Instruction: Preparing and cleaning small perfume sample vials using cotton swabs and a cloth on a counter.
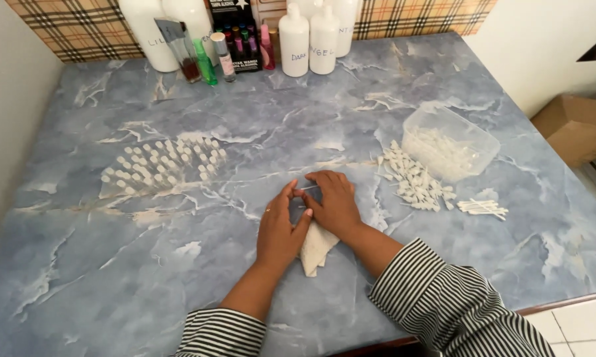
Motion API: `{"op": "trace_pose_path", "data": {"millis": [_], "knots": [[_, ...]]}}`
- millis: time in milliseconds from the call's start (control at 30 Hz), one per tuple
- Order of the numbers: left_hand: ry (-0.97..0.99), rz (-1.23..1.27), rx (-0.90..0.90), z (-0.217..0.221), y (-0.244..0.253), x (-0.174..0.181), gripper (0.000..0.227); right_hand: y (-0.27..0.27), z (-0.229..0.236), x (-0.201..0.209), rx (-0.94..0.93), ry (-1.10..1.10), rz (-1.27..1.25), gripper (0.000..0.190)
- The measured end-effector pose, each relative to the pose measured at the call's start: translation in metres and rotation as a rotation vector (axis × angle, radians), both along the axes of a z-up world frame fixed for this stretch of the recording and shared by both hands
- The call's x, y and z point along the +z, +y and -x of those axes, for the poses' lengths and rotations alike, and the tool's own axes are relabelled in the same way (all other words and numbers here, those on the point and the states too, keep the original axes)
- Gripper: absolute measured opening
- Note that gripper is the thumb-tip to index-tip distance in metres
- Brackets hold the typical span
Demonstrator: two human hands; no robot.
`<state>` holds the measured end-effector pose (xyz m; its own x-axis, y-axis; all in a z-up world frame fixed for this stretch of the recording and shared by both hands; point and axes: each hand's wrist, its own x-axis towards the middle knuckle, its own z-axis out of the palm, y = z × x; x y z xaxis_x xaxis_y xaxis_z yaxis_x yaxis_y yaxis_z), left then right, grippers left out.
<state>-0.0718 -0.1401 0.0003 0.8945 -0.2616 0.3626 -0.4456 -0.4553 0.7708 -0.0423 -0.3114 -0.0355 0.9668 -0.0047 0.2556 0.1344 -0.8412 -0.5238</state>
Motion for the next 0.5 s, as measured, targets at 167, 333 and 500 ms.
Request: {"op": "trace_pose_path", "data": {"millis": [167, 333, 500], "knots": [[0.041, 0.011, -0.014, 0.003, 0.0, 0.009, 0.065, -0.005, 0.002, 0.0, 0.006, -0.114, -0.134, 0.04], [0.055, 0.03, -0.019, 0.006, 0.001, 0.014, 0.064, -0.007, 0.002, 0.003, 0.007, -0.194, -0.276, 0.034], [0.07, 0.06, 0.004, 0.005, 0.001, 0.009, 0.063, -0.008, 0.001, 0.004, -0.036, -0.172, -0.424, 0.03]]}}
